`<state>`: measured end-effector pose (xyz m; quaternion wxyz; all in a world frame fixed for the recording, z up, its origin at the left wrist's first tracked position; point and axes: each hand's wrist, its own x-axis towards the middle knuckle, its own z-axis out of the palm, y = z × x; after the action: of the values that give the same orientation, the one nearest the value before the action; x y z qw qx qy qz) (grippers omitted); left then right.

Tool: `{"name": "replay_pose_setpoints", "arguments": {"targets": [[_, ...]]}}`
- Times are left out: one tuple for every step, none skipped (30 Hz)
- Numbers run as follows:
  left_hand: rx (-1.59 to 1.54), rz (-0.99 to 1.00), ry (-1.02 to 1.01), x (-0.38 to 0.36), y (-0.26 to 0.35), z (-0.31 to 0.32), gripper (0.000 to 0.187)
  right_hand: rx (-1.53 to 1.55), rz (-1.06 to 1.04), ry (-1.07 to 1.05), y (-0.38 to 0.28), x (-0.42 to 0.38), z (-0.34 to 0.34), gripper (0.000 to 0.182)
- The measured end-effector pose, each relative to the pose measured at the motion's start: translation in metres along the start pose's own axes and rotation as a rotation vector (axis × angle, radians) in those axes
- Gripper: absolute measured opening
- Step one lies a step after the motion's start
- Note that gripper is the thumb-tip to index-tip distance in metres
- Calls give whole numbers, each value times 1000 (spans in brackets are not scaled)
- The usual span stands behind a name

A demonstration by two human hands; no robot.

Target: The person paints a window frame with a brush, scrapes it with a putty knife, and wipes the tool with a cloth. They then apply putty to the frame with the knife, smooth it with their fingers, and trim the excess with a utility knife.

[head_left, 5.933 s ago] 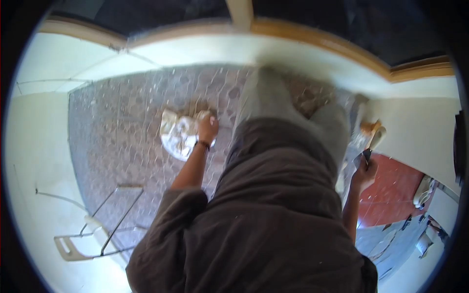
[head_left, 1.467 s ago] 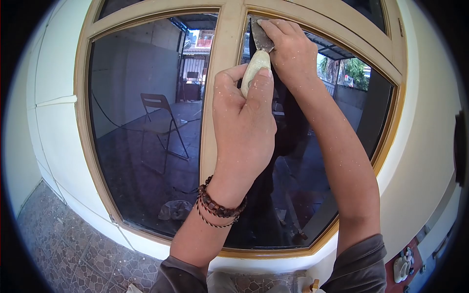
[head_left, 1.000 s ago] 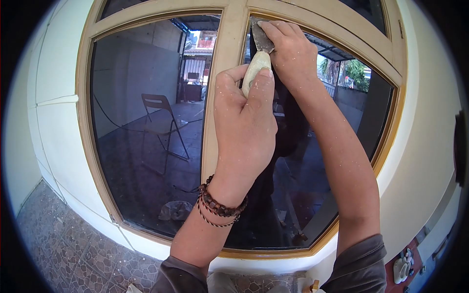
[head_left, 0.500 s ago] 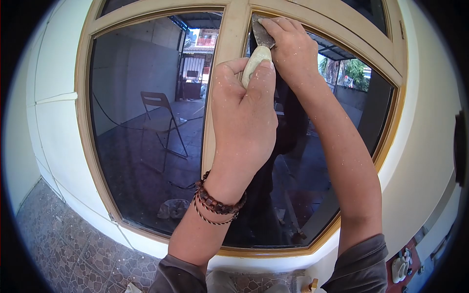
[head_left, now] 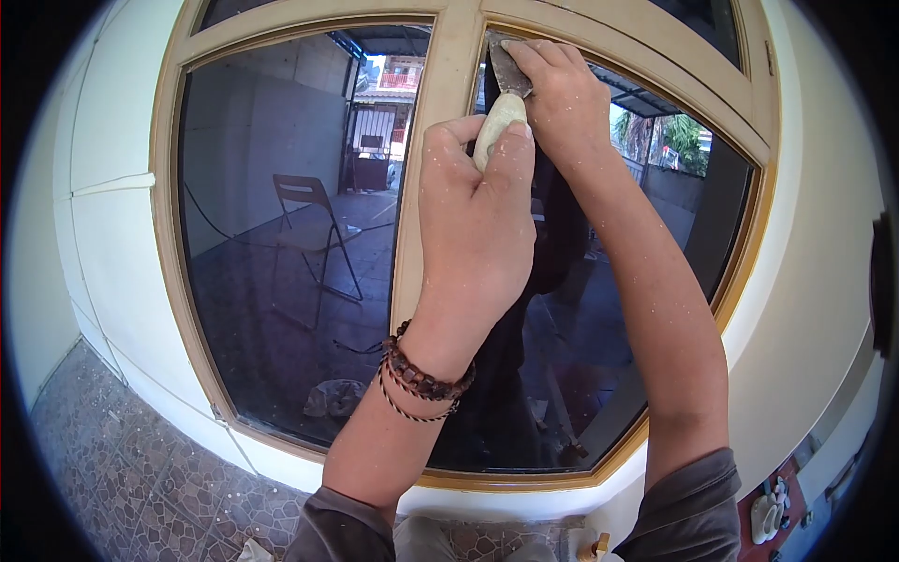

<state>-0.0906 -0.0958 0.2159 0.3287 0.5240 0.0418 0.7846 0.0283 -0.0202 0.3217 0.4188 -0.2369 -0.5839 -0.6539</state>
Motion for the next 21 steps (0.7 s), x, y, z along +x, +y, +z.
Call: {"name": "replay_pose_setpoints", "arguments": {"targets": [[-27, -24, -4, 2, 4, 1, 30, -3, -2, -1, 0, 1, 0, 33], [-54, -48, -8, 2, 6, 1, 31, -7, -4, -3, 1, 2, 0, 33], [-55, -46, -10, 3, 8, 2, 31, -9, -5, -2, 2, 3, 0, 33], [-67, -59, -12, 2, 9, 2, 32, -10, -4, -6, 2, 3, 0, 33], [-78, -73, -14, 1, 9, 2, 33, -10, -3, -10, 2, 2, 0, 33], [-77, -73, -13, 0, 7, 1, 33, -8, -3, -10, 2, 0, 1, 33], [-79, -53, -23, -2, 3, 0, 33, 0, -6, 0, 1, -1, 0, 33], [-82, -31, -32, -3, 1, 0, 33, 7, -11, 10, 1, -2, 0, 33], [-84, -30, -32, -2, 2, 1, 33, 5, -13, 10, 2, -2, 1, 33], [-88, -48, -28, 0, 4, 2, 33, -1, -1, 1, 2, 0, 0, 34], [-92, -67, -24, 0, 5, 3, 33, -6, 13, -10, 1, 0, -1, 34], [-92, -67, -26, 0, 5, 3, 33, -8, 14, -10, 2, 0, -1, 34], [-85, -63, -30, -1, 5, 3, 34, -4, 10, -8, 3, 0, -1, 34], [-77, -60, -32, -1, 5, 2, 34, 2, 7, -9, 3, -1, -2, 34], [-77, -59, -32, -2, 2, 3, 34, 2, 6, -8, 3, -2, -2, 34], [-62, -40, -23, -2, -1, 4, 34, 4, 8, -12, 3, -3, -3, 34], [-47, -20, -14, -2, -3, 5, 34, 5, 9, -16, 3, -2, -3, 34], [-49, -17, -16, -1, -2, 5, 34, 3, 7, -13, 4, -1, -3, 34], [-63, -27, -17, -1, 1, 6, 34, 3, 15, -13, 4, 0, -3, 34], [-77, -39, -18, -1, 3, 7, 34, 2, 23, -15, 4, -1, -3, 34], [-78, -40, -19, -1, 1, 7, 34, 0, 22, -16, 5, -1, -3, 34]]}}
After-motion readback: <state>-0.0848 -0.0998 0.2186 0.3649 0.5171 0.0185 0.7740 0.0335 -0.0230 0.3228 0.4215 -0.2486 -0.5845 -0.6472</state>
